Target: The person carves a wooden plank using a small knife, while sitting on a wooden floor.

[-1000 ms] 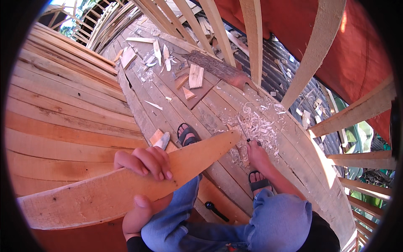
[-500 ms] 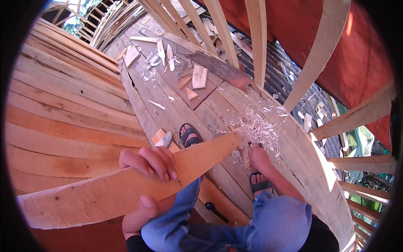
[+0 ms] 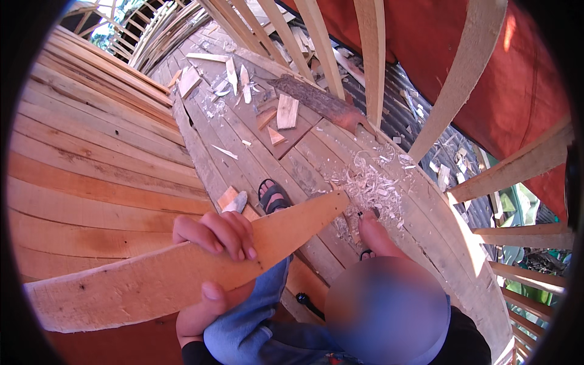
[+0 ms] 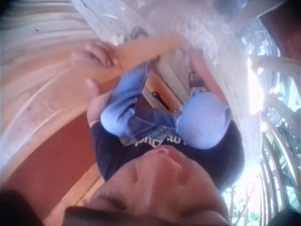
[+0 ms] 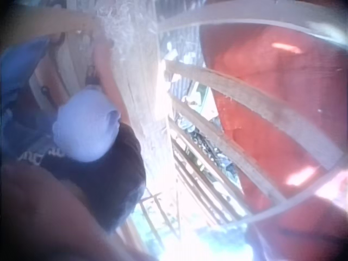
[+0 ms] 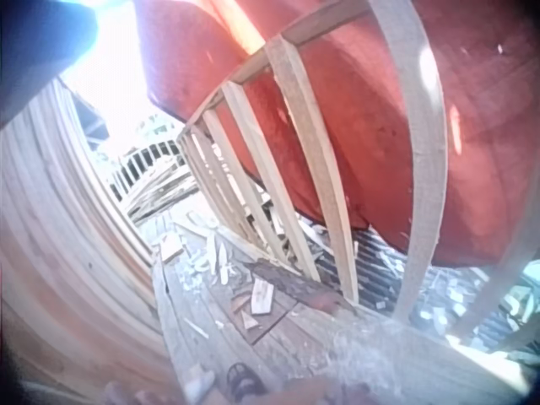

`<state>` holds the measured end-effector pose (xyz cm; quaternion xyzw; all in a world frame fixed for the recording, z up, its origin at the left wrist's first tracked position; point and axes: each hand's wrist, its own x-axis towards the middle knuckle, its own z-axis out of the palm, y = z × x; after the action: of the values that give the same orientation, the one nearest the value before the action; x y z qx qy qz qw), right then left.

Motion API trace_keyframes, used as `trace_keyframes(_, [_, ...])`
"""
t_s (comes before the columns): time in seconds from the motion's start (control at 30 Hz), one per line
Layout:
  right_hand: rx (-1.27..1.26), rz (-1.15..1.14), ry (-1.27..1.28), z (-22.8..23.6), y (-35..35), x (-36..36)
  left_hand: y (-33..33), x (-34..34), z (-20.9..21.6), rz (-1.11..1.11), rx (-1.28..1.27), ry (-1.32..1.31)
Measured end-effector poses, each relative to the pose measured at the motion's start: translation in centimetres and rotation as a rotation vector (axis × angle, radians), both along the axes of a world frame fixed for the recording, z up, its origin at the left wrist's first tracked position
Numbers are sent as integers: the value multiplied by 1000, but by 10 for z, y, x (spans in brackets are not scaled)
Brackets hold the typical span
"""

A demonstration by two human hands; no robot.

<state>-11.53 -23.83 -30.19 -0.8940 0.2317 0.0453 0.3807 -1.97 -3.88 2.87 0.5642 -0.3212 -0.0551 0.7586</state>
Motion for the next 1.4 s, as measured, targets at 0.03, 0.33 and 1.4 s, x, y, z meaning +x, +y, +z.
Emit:
trace_keyframes(0.03, [-30,10,-28,-12,-4,-2,-2,0,2,-9,3,-9])
trace_keyframes(0.33, [-57,26,-110,-34,-9,-5,-12,-1,-2,64,-7,-85])
trace_keyframes(1.4, [10,-44,-14,39,3,15,6,-2,5,14,76,-16])
